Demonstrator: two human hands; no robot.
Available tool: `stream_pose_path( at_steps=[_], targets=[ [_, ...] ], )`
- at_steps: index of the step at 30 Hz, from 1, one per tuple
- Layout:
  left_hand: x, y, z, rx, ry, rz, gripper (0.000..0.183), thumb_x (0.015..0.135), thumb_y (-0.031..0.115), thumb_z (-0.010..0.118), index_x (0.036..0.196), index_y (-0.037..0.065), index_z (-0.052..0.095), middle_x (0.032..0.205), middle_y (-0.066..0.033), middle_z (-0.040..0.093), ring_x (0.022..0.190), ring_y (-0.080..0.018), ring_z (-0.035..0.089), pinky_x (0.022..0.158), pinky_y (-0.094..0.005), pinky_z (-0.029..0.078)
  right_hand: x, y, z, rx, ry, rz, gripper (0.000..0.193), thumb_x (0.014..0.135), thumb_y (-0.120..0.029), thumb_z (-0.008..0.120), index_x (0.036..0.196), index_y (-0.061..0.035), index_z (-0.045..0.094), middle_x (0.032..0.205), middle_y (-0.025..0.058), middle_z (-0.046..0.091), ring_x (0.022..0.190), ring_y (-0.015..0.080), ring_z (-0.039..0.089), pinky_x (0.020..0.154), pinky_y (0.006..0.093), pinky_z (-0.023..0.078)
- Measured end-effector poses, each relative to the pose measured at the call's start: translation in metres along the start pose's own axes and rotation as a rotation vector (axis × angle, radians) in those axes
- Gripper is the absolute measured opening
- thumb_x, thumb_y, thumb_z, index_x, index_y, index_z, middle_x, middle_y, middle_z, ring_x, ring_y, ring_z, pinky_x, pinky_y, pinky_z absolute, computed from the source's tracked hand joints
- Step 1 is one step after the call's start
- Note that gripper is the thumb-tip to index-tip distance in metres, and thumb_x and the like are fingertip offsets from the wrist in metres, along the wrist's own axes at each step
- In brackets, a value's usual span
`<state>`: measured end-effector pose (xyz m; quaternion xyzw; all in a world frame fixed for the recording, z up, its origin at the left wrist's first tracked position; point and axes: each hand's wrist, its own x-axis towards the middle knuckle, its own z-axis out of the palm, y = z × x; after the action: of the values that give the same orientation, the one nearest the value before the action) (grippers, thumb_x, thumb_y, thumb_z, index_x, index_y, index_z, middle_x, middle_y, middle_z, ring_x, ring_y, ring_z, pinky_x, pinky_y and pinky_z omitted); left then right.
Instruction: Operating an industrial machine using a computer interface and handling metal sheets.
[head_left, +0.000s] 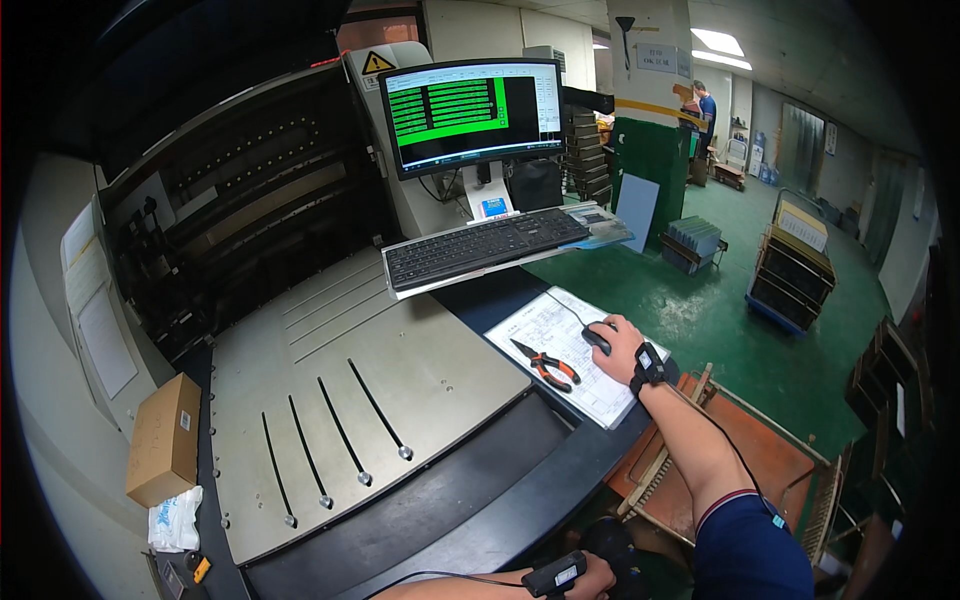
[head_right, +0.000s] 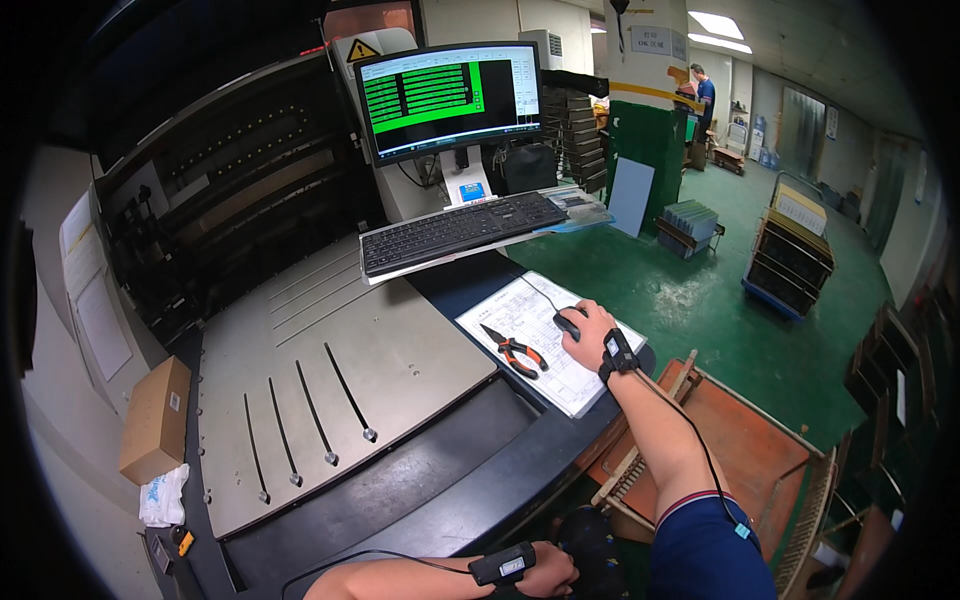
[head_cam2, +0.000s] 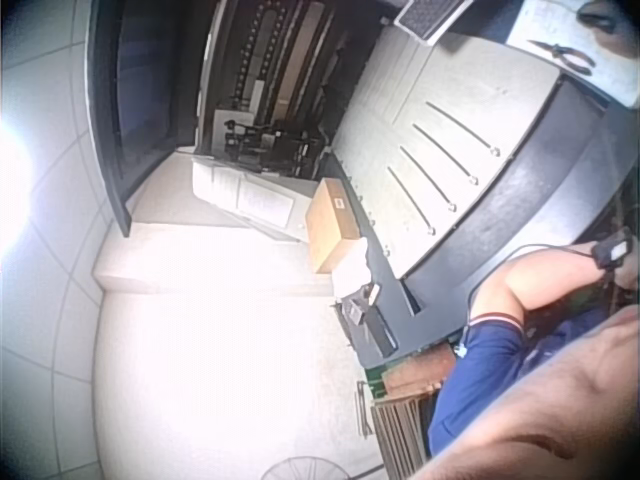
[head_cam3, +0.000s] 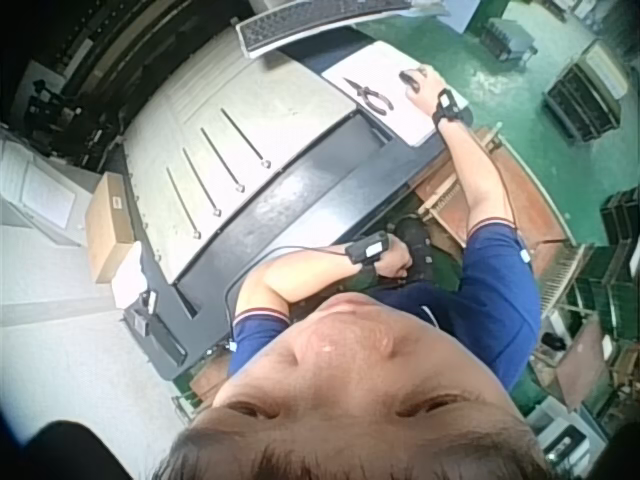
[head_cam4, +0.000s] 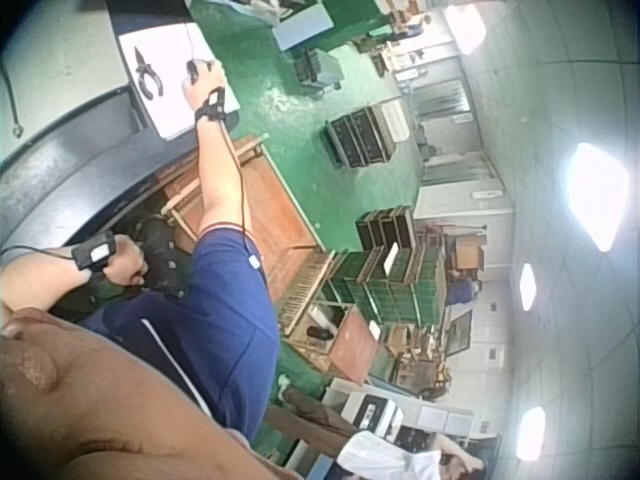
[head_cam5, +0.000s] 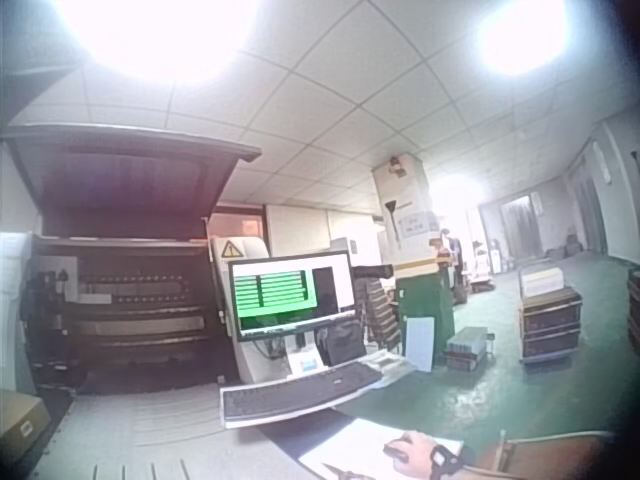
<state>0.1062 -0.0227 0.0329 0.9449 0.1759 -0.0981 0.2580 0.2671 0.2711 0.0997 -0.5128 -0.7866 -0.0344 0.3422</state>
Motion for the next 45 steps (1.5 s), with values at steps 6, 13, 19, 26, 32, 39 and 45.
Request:
stream_pose_path(
  at_steps=[6,13,19,26,32,39,45],
  targets=[
    [-0.003,0.002,-0.006,-0.026,0.002,0.0,0.027,0.081,0.038,0.063,0.082,0.013,0.072,0.076,-0.0115,0.068,0.073,-0.0323,0.068,0.065,-0.0475,0.053,-0.001,0.002,0.002,-0.01,0.018,0.007,0.04,0.076,-0.019,0.065,0.115,-0.0132,0.066,0.116,0.0156,0.056,0.105,0.035,0.056,0.093,0.0446,0.045],
    [0.001,0.006,-0.006,0.045,-0.058,-0.065,0.028,0.083,0.039,0.061,0.09,0.014,0.072,0.081,-0.0106,0.07,0.075,-0.0321,0.068,0.065,-0.0478,0.053,-0.001,0.001,0.003,-0.048,0.001,0.023,0.041,0.079,-0.02,0.065,0.12,-0.0129,0.063,0.119,0.0171,0.054,0.108,0.0353,0.055,0.092,0.0453,0.044],
    [-0.001,0.011,-0.012,0.059,-0.09,-0.094,0.028,0.083,0.041,0.061,0.092,0.016,0.072,0.082,-0.0095,0.07,0.075,-0.0319,0.069,0.065,-0.0487,0.053,-0.001,-0.001,0.001,-0.044,0.002,0.025,0.039,0.081,-0.02,0.064,0.119,-0.0127,0.063,0.119,0.0169,0.054,0.108,0.0352,0.055,0.093,0.0451,0.044],
    [0.005,0.011,-0.01,0.058,-0.17,-0.156,0.028,0.083,0.04,0.061,0.091,0.016,0.072,0.082,-0.0096,0.07,0.076,-0.0314,0.069,0.065,-0.0479,0.054,0.0,0.002,0.004,-0.037,0.006,0.025,0.039,0.08,-0.019,0.065,0.119,-0.0124,0.063,0.119,0.0167,0.054,0.108,0.0351,0.055,0.094,0.0449,0.044],
    [-0.006,0.005,-0.015,0.0,-0.001,0.018,0.025,0.082,0.035,0.062,0.085,0.012,0.073,0.08,-0.0113,0.069,0.075,-0.0306,0.068,0.067,-0.0443,0.054,-0.002,0.0,0.0,0.026,-0.009,-0.004,0.041,0.077,-0.019,0.065,0.117,-0.0131,0.064,0.117,0.0149,0.056,0.107,0.0345,0.056,0.094,0.044,0.045],
    [-0.001,0.0,-0.003,0.005,0.007,0.013,0.025,0.081,0.037,0.063,0.082,0.014,0.072,0.074,-0.0099,0.068,0.071,-0.0306,0.067,0.064,-0.0455,0.053,-0.001,-0.001,-0.002,0.063,-0.032,-0.033,0.04,0.076,-0.02,0.066,0.116,-0.0144,0.065,0.118,0.0149,0.056,0.105,0.036,0.058,0.091,0.0437,0.048],
    [0.003,-0.013,0.009,-0.169,-0.043,0.058,0.025,0.087,0.029,0.06,0.08,0.006,0.066,0.076,-0.016,0.066,0.08,-0.0352,0.067,0.076,-0.0429,0.053,-0.001,-0.001,-0.001,0.053,-0.029,-0.035,0.039,0.076,-0.02,0.067,0.115,-0.0138,0.066,0.118,0.0149,0.057,0.105,0.0355,0.058,0.091,0.0429,0.048]
  ],
)
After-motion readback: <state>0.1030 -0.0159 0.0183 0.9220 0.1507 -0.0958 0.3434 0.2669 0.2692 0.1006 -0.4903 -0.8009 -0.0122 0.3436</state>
